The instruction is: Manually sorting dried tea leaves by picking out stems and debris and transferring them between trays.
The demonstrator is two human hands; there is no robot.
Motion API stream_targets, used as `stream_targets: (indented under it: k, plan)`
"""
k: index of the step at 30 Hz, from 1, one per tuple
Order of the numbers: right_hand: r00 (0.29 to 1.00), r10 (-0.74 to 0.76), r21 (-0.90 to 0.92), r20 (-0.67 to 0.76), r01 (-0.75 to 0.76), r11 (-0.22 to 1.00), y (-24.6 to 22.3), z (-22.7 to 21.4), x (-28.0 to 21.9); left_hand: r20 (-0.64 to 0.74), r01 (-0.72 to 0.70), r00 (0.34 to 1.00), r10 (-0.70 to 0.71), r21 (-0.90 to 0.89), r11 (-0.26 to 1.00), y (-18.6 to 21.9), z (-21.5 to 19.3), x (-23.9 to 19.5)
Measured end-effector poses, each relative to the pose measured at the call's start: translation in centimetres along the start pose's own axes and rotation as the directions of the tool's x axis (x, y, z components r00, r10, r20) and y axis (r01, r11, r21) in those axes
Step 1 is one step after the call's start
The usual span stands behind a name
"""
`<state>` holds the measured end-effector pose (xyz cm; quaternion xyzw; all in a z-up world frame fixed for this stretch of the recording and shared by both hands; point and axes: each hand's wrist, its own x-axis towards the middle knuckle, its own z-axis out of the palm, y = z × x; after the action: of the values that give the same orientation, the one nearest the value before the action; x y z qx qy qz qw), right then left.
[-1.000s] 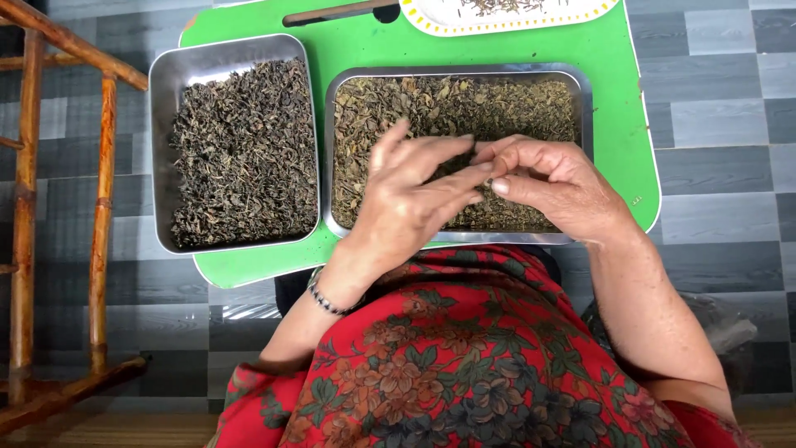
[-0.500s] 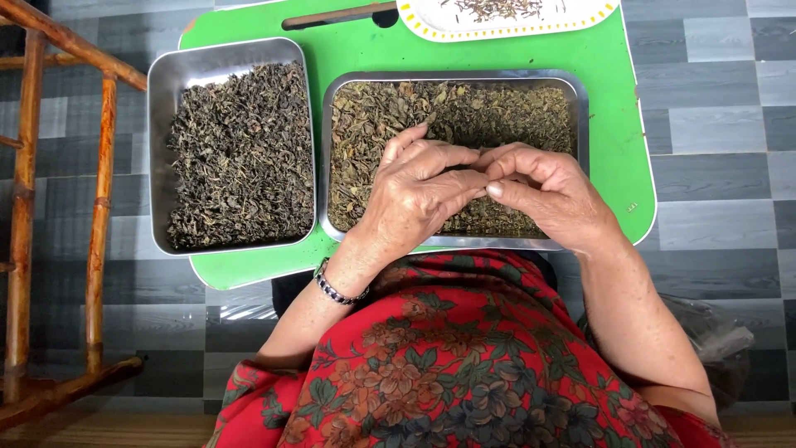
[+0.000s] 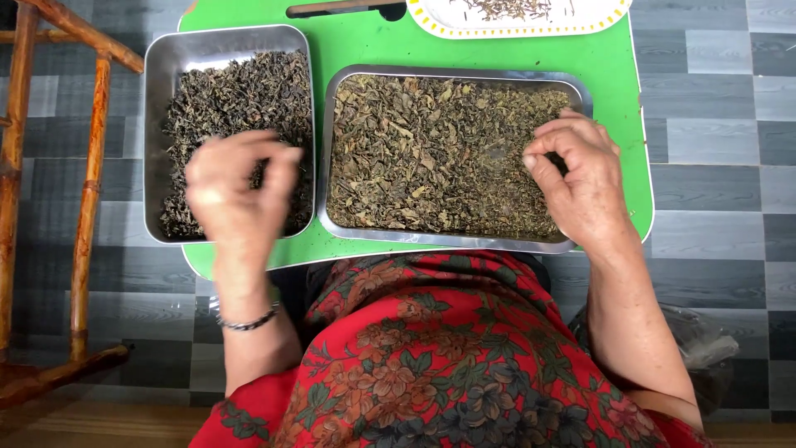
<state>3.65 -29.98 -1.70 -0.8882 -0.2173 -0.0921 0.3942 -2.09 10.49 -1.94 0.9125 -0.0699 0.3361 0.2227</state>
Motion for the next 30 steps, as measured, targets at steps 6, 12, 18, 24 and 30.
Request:
stream_targets:
  k: [6, 12, 18, 24, 30]
  plan:
    - [0.996, 0.001, -0.003, 0.091, -0.001, 1.000, -0.9, 0.4, 1.1, -0.009, 0.130, 0.991, -0.130, 0.008, 0.991, -3.0, -2.3, -2.5]
    - [0.993, -0.090, -0.191, 0.071, 0.102, 0.976, 0.6, 0.9, 0.8, -0.024, 0.166, 0.986, -0.165, 0.061, 0.984, -3.8, -1.6, -3.6]
    - [0.982, -0.159, -0.297, 0.101, 0.182, 0.937, 0.0, 2.6, 0.9, -0.023, 0.186, 0.983, -0.185, 0.077, 0.980, -3.8, -1.1, -3.7]
    - [0.981, -0.117, -0.371, 0.154, 0.167, 0.913, -1.4, 2.6, 1.9, -0.025, 0.188, 0.982, -0.187, 0.045, 0.981, -3.8, -1.2, -3.7]
    - [0.988, -0.096, -0.421, 0.119, 0.138, 0.896, -0.1, 1.5, 1.1, -0.036, 0.176, 0.984, -0.174, 0.053, 0.983, -3.6, -1.2, -3.4]
